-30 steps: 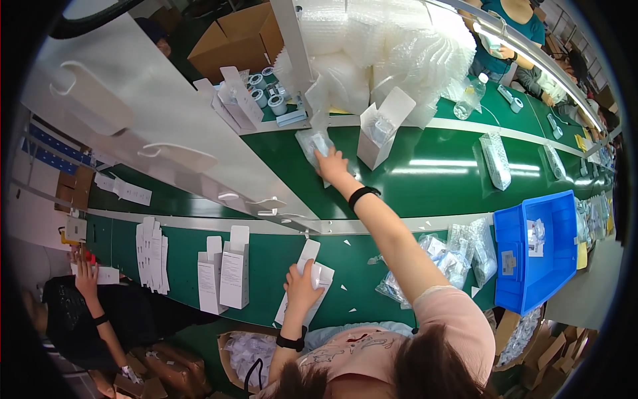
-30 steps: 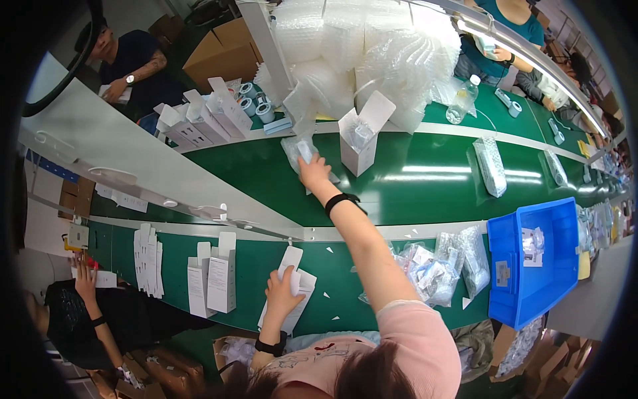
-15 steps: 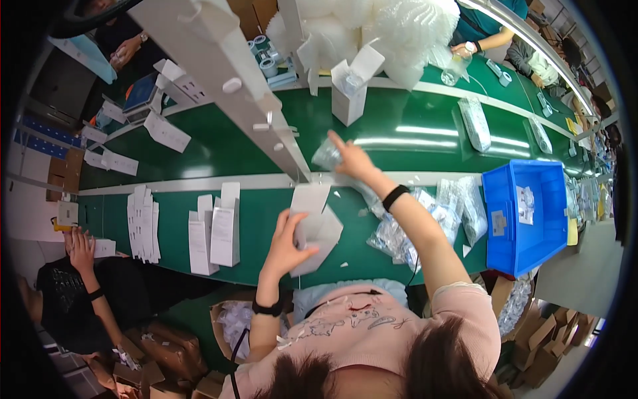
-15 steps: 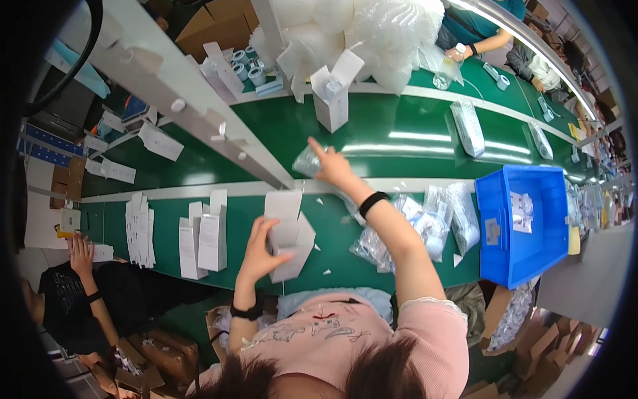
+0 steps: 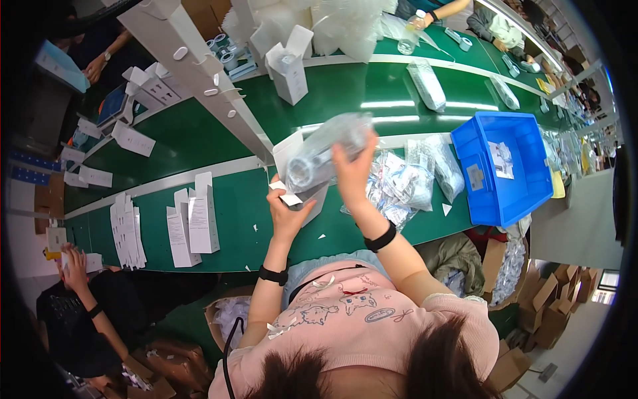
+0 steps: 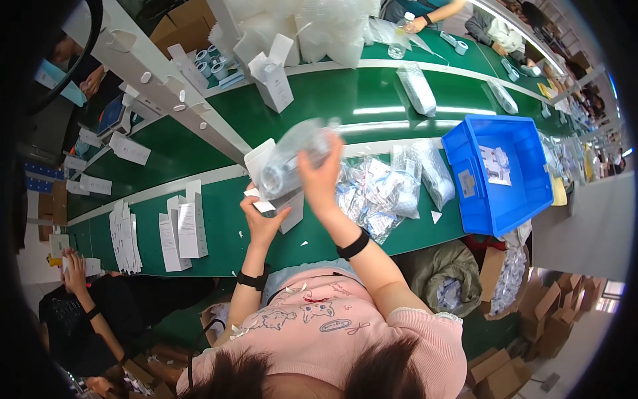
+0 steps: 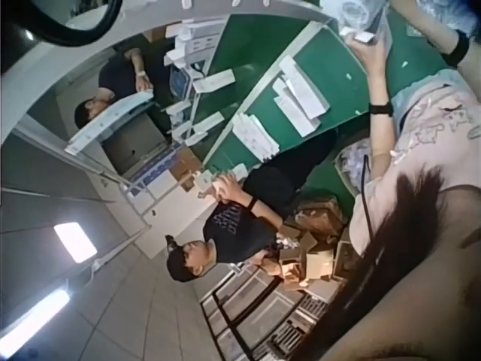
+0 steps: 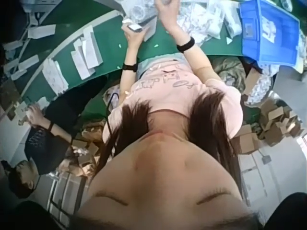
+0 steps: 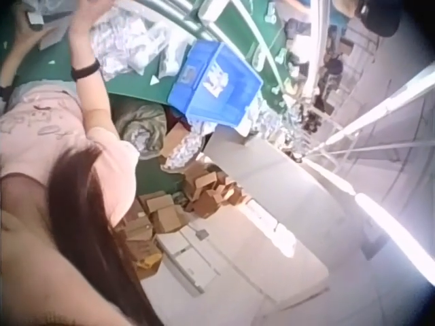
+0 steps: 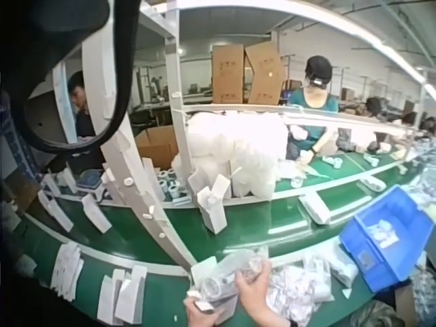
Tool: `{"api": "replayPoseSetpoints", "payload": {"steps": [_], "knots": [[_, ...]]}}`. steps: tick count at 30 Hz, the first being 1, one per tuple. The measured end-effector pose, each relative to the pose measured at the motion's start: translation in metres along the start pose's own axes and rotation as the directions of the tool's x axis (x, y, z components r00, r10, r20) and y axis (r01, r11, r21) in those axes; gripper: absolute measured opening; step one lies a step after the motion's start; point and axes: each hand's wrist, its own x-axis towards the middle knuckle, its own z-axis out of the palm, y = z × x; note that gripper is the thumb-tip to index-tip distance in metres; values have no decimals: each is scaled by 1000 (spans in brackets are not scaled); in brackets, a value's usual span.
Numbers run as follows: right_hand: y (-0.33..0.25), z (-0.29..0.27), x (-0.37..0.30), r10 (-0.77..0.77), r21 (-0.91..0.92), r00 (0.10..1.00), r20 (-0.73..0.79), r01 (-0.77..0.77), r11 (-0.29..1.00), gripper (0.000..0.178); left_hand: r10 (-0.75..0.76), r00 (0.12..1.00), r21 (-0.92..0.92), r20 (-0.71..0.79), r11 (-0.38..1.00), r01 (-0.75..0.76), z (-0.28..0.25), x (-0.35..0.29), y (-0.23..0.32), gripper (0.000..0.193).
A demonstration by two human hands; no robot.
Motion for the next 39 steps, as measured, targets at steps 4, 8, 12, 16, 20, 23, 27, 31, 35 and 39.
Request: {"api": "replayPoseSetpoints", "payload": {"steps": [4, 8, 12, 16, 20, 23, 27, 31, 35, 39], "knots": [[-47, -4, -17, -379, -325, 695, 611, 657, 681, 39, 94, 988, -29, -125, 995, -98, 2, 1, -4, 65], [7, -36, -7, -363, -311, 789, 495, 551, 775, 41, 222, 973, -16, -69, 975, -224, 7, 4, -7, 66], [104, -113, 27, 89, -801, 939, 333, 232, 552, 38, 114, 993, -29, -18, 993, -115, 3, -23, -9, 67], [131, -149, 35, 371, -913, 855, 364, 249, 323, 33, 45, 998, 37, 42, 998, -47, -16, -22, -12, 67], [123, -162, 47, 401, -843, 770, 495, 316, 435, 27, 39, 995, 15, 96, 999, -40, -19, -22, -12, 67], [136, -167, 51, 350, -750, 725, 593, 340, 568, 23, 25, 995, -3, 91, 1000, -25, -19, -22, -10, 66], [128, -162, 55, 265, -592, 762, 591, 187, 784, 19, 54, 996, 5, 78, 998, -55, -22, -15, 5, 67], [75, -134, 54, 315, -237, 888, 336, -244, 940, 19, 5, 999, 51, 33, 999, -6, -30, -6, 30, 56], [13, -89, 32, 336, 345, 878, 341, -450, 824, 29, -51, 995, 159, 81, 987, 37, -29, 1, 38, 34], [11, -68, -5, 350, 436, 835, 424, -527, 730, 28, -75, 995, 188, -67, 978, 86, -25, 11, 45, 17]]}}
